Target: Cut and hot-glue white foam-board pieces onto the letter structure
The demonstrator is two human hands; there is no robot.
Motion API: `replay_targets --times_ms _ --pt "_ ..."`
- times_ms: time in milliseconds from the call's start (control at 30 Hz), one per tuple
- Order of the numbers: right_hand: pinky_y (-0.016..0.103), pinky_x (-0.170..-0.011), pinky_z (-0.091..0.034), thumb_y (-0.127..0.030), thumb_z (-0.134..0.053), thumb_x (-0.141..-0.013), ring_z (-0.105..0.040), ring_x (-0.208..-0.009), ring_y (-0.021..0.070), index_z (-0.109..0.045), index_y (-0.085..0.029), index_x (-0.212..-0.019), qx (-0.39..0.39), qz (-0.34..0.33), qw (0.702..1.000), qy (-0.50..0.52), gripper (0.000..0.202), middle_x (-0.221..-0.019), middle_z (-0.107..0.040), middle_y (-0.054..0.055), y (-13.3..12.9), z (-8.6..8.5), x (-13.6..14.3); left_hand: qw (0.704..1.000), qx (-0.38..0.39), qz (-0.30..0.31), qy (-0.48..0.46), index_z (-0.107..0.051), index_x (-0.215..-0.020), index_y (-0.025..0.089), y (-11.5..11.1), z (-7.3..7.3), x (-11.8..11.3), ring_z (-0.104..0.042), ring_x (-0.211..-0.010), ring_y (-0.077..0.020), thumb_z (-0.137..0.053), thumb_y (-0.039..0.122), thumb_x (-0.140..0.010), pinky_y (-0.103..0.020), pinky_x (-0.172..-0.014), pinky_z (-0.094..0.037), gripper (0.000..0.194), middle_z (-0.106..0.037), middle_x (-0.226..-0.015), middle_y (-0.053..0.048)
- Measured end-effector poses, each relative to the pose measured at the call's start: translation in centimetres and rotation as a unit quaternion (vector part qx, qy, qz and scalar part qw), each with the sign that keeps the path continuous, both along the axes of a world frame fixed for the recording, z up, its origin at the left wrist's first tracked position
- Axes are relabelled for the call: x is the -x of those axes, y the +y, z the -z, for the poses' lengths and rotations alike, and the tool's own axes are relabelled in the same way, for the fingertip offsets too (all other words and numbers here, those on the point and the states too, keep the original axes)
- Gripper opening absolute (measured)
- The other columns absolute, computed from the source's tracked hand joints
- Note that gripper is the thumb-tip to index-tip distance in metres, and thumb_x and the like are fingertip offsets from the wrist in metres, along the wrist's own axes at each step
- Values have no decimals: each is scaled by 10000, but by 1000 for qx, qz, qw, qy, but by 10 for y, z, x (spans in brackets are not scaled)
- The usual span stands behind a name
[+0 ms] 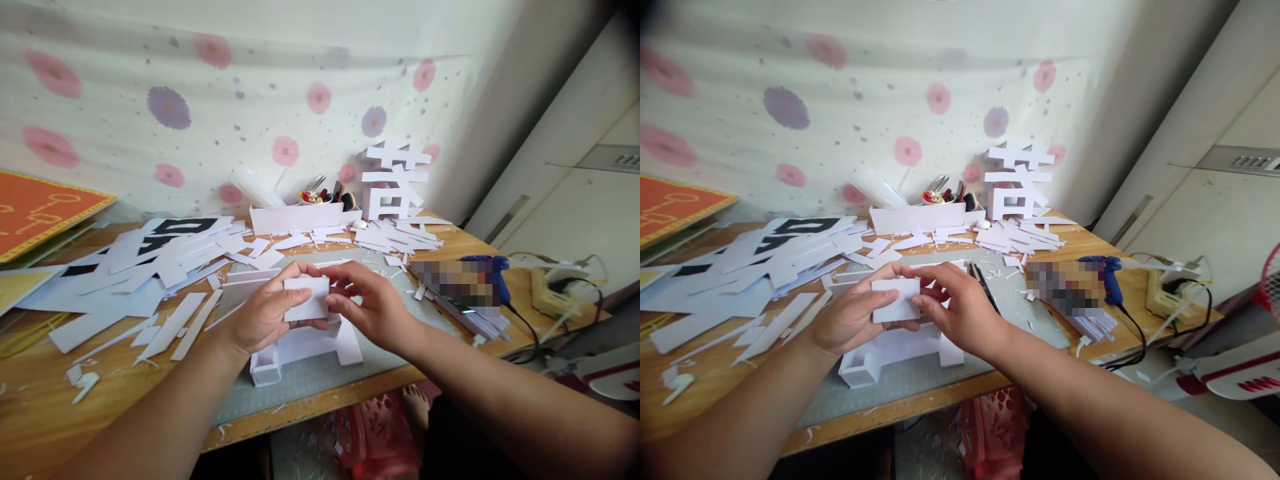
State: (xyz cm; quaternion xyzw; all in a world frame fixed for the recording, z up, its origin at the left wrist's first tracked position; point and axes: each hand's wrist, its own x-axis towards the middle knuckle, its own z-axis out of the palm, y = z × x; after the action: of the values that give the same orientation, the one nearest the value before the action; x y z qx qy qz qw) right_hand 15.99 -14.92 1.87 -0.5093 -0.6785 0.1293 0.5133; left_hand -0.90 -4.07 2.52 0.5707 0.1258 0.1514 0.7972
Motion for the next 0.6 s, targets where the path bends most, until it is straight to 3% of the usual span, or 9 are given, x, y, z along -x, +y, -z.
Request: replay_targets --times_ms 167,300,600 --pt "315 -698 -565 -278 -683 -823 -632 -719 134 -642 -193 -929 83 27 987 137 142 -850 -652 26 7 0 1 999 9 2 -32 -539 -1077 248 0 4 1 -647 -1031 -211 -656 365 -893 -412 -904 -582 247 -639 -1061 -42" --pt "320 -703 -543 -329 -758 -755 -639 -690 133 -625 -196 -823 111 -15 960 257 201 -764 -652 -7 11 0 -6 996 -9 51 -71 -614 -1166 205 7 4 3 -607 -1171 -289 -692 392 -857 -427 -965 -552 370 -629 -1188 -98" --pt "295 -709 -491 -302 -806 -714 -616 -719 126 -667 -199 -783 124 -41 937 324 186 -770 -688 -11 14 4 -7 988 -43 111 -103 -626 -1217 246 17 7 5 -629 -1176 -317 -662 413 -890 -369 -951 -546 369 -665 -1204 -92"
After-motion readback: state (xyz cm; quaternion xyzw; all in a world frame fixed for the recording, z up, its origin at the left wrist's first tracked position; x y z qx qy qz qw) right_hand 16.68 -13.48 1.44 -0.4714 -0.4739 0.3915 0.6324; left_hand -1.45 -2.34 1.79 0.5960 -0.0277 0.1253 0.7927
